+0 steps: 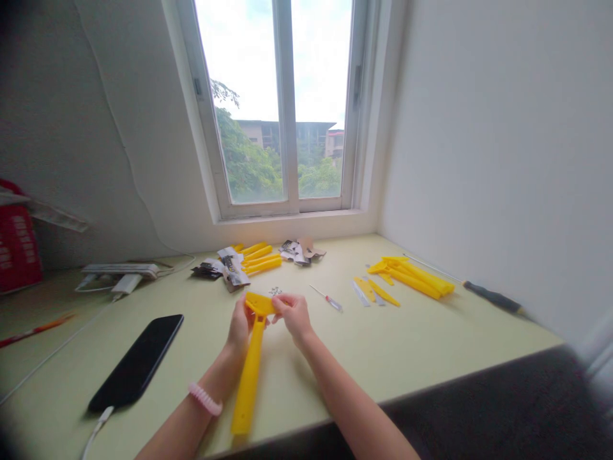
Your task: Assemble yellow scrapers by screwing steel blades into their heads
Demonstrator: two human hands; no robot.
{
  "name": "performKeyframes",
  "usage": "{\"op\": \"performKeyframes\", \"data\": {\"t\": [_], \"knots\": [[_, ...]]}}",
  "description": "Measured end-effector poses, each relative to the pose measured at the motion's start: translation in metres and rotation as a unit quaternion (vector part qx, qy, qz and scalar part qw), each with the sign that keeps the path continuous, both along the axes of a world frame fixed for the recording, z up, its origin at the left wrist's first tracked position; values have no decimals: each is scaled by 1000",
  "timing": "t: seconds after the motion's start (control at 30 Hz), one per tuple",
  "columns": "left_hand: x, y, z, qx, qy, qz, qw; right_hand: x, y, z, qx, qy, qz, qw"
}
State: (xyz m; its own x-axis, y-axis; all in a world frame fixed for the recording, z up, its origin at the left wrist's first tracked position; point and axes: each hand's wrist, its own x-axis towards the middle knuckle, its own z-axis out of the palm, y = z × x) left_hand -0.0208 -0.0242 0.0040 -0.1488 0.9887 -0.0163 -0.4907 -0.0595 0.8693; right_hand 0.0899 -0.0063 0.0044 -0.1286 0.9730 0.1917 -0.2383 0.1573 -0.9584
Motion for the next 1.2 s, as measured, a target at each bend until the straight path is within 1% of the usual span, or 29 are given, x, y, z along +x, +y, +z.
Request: {"op": "performKeyframes", "data": {"t": [0.1,0.27,0.4,0.57,0.77,0.9,1.2], "knots": [[-9,1,4,-10,60,0,998,0,1,0,-3,-1,-5,1000],[-24,-1,12,-37,146,66,986,2,0,2,-11,-6,-6,1000],[-27,-1,14,-53,175,80,980,3,0,2,-18,-16,9,1000],[-26,1,11,-48,154,77,984,3,0,1,-2,-31,1,1000],[-29,3,8,-74,86,73,991,-1,-1,-3,40,-43,-29,998],[-30,4,7,-79,57,64,993,-3,0,-7,68,-55,-48,995],[-30,3,9,-83,33,60,994,-6,1,-10,80,-63,-66,993]]}}
